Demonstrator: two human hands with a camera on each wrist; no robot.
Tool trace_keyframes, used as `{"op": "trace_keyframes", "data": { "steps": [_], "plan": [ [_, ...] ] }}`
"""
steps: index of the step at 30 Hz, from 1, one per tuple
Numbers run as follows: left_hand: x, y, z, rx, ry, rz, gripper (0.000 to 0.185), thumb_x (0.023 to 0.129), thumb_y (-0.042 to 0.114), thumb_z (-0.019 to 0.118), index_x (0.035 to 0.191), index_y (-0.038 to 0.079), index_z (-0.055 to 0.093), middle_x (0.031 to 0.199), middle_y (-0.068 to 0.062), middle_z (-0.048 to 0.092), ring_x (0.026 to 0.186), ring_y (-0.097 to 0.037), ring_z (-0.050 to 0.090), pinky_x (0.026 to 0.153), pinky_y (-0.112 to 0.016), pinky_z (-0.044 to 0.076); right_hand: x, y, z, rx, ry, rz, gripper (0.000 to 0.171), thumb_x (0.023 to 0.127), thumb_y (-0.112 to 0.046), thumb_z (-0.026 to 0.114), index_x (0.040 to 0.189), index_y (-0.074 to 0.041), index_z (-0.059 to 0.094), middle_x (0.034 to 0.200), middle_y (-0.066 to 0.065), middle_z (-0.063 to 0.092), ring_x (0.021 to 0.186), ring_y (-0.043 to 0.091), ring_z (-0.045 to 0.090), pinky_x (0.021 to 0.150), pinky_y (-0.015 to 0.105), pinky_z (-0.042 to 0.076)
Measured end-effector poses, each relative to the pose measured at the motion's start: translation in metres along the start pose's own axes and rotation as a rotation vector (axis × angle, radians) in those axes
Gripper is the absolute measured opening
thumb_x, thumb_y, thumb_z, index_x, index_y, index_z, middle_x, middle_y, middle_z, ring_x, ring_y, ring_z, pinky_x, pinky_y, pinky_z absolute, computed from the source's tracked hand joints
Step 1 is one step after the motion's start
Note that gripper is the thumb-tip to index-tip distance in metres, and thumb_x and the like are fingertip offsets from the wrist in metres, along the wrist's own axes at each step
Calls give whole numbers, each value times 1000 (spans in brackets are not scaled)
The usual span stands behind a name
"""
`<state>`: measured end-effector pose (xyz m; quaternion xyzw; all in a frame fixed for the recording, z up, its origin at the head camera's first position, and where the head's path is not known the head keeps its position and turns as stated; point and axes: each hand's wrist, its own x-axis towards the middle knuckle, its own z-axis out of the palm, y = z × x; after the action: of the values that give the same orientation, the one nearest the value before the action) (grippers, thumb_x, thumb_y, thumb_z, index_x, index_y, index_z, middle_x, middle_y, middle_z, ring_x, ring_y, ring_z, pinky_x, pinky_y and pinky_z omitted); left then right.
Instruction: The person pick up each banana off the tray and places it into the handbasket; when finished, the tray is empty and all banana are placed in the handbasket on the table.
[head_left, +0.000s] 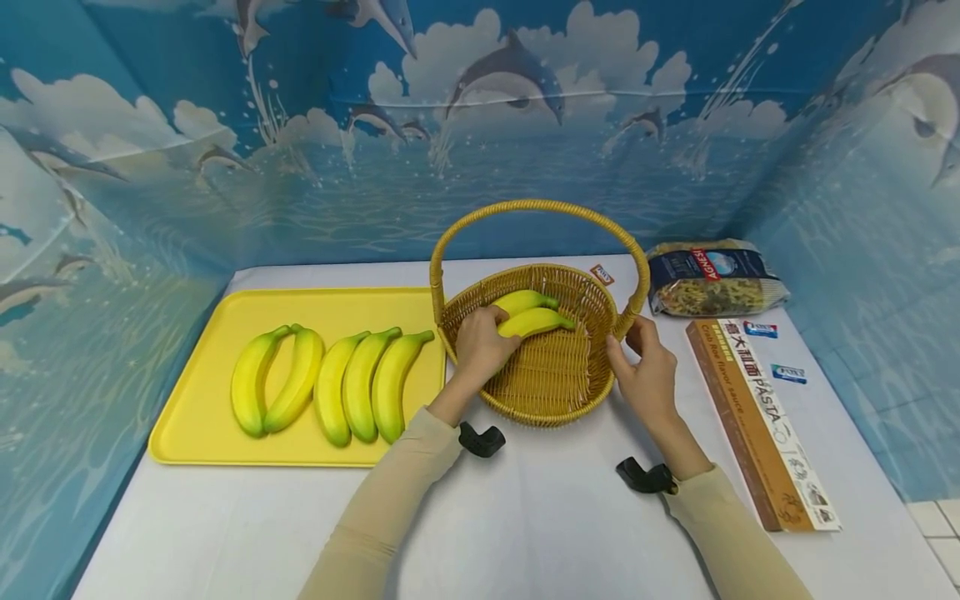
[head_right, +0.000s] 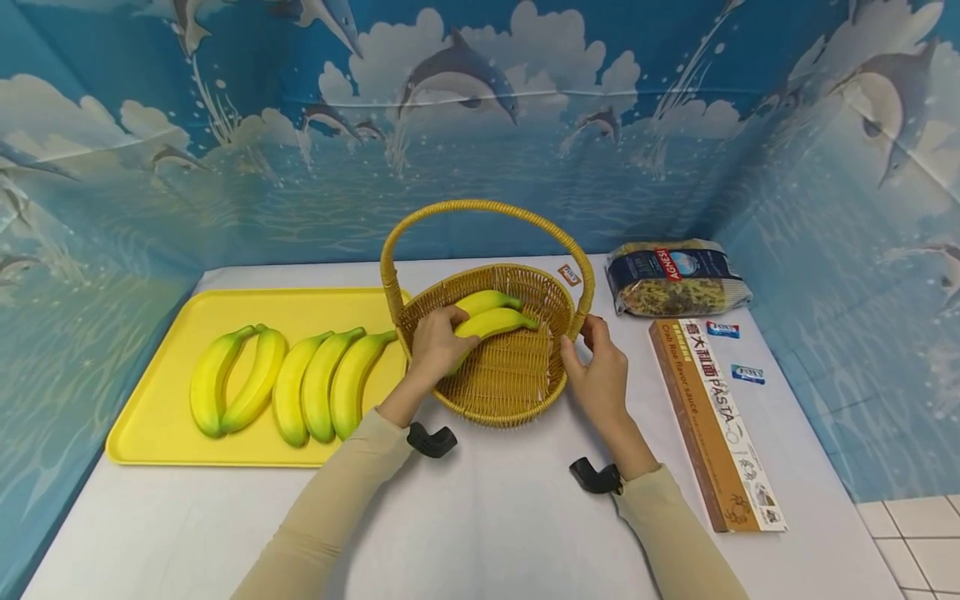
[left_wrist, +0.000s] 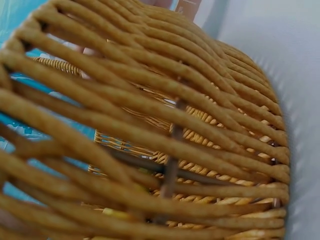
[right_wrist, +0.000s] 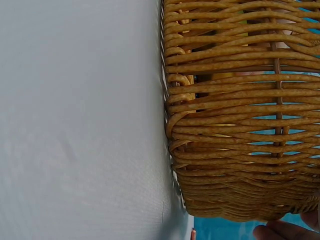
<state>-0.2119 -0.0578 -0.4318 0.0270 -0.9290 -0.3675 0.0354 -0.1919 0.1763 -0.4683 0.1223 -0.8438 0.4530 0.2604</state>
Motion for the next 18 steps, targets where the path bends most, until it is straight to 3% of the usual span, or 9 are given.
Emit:
{"op": "trace_keyframes", "data": {
  "steps": [12, 18],
  "plan": [
    [-1, -1, 2, 101, 2, 36, 35, 82, 12, 74, 117, 5, 70, 117, -15, 66, 118, -33, 56, 91, -43, 52, -1, 0, 1, 7, 5, -4, 35, 91, -3, 63, 123, 8, 54, 108, 30, 67, 101, 47, 66, 85, 56, 52],
    [-5, 2, -3, 62, 20, 160, 37, 84, 15, 74, 121, 8, 68, 119, -13, 64, 117, -31, 56, 92, -44, 51, 1, 0, 0, 4, 10, 6, 35, 91, -4, 63, 123, 8, 54, 108, 31, 67, 102, 46, 66, 86, 55, 53]
  ]
}}
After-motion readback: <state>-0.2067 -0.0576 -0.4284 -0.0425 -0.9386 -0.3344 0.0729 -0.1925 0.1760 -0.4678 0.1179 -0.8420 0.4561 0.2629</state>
